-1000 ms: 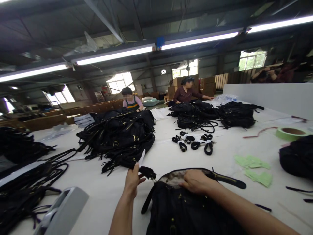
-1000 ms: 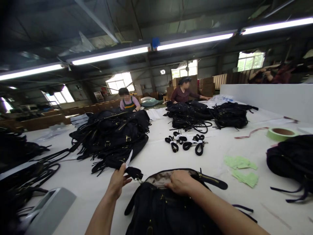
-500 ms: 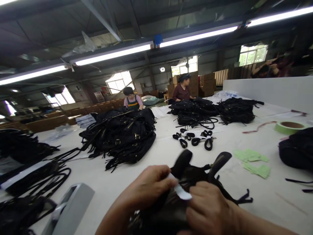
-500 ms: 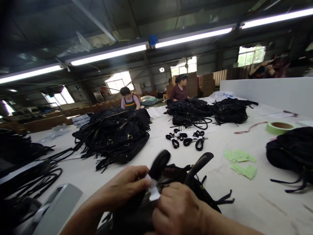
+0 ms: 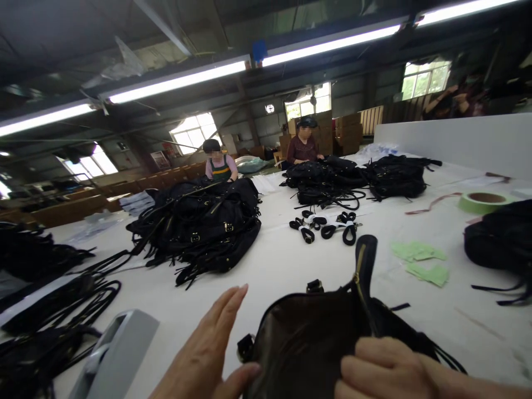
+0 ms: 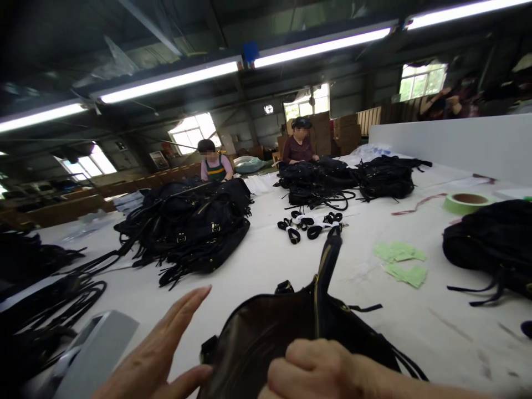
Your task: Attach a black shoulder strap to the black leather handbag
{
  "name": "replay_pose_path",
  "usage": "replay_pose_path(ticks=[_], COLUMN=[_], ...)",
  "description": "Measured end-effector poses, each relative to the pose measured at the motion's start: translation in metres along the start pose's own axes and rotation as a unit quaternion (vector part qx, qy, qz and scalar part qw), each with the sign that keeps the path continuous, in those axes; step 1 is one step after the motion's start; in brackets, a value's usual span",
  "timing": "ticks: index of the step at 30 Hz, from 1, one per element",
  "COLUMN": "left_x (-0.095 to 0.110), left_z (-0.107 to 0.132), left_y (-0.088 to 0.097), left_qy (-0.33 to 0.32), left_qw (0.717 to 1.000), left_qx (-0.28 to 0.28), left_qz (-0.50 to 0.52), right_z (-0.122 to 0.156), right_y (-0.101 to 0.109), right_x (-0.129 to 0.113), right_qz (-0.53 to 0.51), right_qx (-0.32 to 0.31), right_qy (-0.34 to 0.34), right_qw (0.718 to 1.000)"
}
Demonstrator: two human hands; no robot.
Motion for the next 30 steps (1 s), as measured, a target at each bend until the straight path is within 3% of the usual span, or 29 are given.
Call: replay_pose_path(ticks=[3,5,8,11,13,15,17,20,22,26,30], left_x=[-0.018,-0.011,0.009,0.027,0.034,0.033,0.020,-0.018,-0.041,-0.054,-0.052], left_z=[0.006,0.003,-0.018,-0.032,-0.029,-0.017,-0.006,-0.002,-0.002,0.000,0.010], left_y=[-0.006,-0.012,0.002,0.036,0.063,0.081,0.081,0.051,0.032,0.025,0.027], left_qy=[0.123,0.141,0.100,0.036,-0.007,-0.024,0.001,0.089,0.122,0.114,0.147], left_qw=[0.975,0.961,0.979,0.994,1.000,0.990,0.979,0.985,0.988,0.991,0.961], left_qx=[-0.165,-0.207,-0.139,-0.063,0.018,0.117,0.151,0.064,0.009,-0.039,-0.105], left_qz=[0.084,0.117,0.110,0.077,0.016,-0.074,-0.137,-0.132,-0.098,0.059,0.211], right_z=[-0.042,-0.064,-0.084,-0.092,-0.088,-0.076,-0.056,-0.020,-0.003,-0.008,-0.027], right_y=[0.019,0.025,0.029,0.033,0.029,0.012,-0.022,-0.083,-0.108,-0.109,-0.098], right_x=[0.021,0.035,0.051,0.065,0.070,0.070,0.065,0.055,0.049,0.056,0.070], right_qz=[0.043,0.062,0.099,0.126,0.127,0.106,0.064,0.001,-0.028,-0.057,-0.075], right_qx=[0.072,0.118,0.166,0.200,0.204,0.169,0.074,-0.137,-0.232,-0.270,-0.263], right_qy=[0.084,0.101,0.115,0.103,0.084,0.073,0.055,0.005,-0.021,-0.093,-0.156], right_qw=[0.993,0.986,0.974,0.966,0.967,0.977,0.994,0.991,0.972,0.957,0.949])
Point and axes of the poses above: each hand's wrist, its own z-axis away from the middle knuckle, its own y-axis out of the back of the hand, x = y × z, the point moved 5 cm from there along -z, towards the middle knuckle, and after that the axes turned 6 degrees about z, right-handed, at the moved point
